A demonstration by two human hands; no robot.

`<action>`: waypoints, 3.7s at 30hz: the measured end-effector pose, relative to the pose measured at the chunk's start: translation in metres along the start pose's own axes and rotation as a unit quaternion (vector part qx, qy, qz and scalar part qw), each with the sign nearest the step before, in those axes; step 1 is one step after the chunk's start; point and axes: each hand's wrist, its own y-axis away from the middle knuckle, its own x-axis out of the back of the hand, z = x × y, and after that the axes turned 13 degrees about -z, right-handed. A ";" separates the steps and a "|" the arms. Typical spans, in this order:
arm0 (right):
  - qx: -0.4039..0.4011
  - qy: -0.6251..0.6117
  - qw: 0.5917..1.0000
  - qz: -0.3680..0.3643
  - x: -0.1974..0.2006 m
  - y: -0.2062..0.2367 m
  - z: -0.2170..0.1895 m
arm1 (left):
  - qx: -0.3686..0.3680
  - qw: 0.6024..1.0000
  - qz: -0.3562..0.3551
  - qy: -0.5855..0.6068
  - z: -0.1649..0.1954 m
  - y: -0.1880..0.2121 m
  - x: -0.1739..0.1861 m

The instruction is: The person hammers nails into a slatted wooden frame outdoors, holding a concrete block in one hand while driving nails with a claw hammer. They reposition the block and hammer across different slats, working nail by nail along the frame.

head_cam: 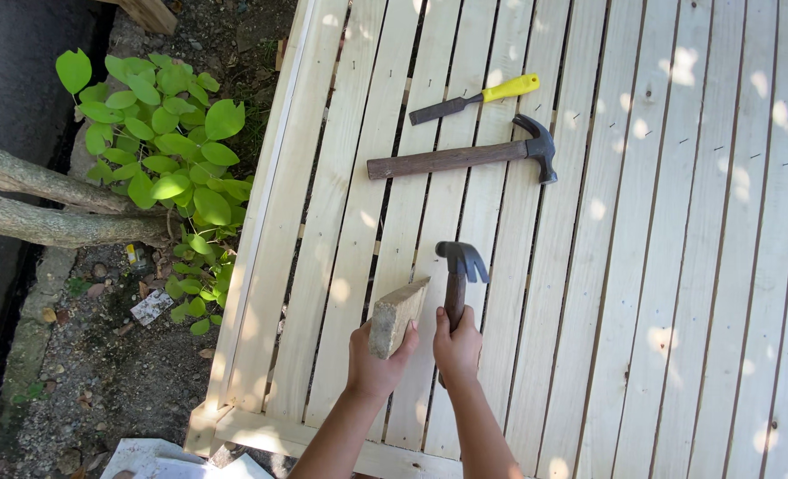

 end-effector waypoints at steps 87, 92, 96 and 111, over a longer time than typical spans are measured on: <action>-0.278 -0.170 0.923 -0.202 0.077 0.024 -0.055 | -0.176 0.966 0.063 -0.177 0.016 -0.011 0.134; -0.280 -0.029 0.930 -0.236 0.082 0.015 -0.089 | -0.071 0.996 0.003 -0.048 0.011 -0.021 0.138; -0.261 0.053 0.930 -0.253 0.069 0.012 -0.107 | -0.004 1.000 0.011 0.017 -0.004 -0.029 0.144; -0.346 -0.409 0.827 -0.171 0.052 0.013 -0.045 | -0.094 0.985 0.026 0.142 -0.028 -0.005 0.121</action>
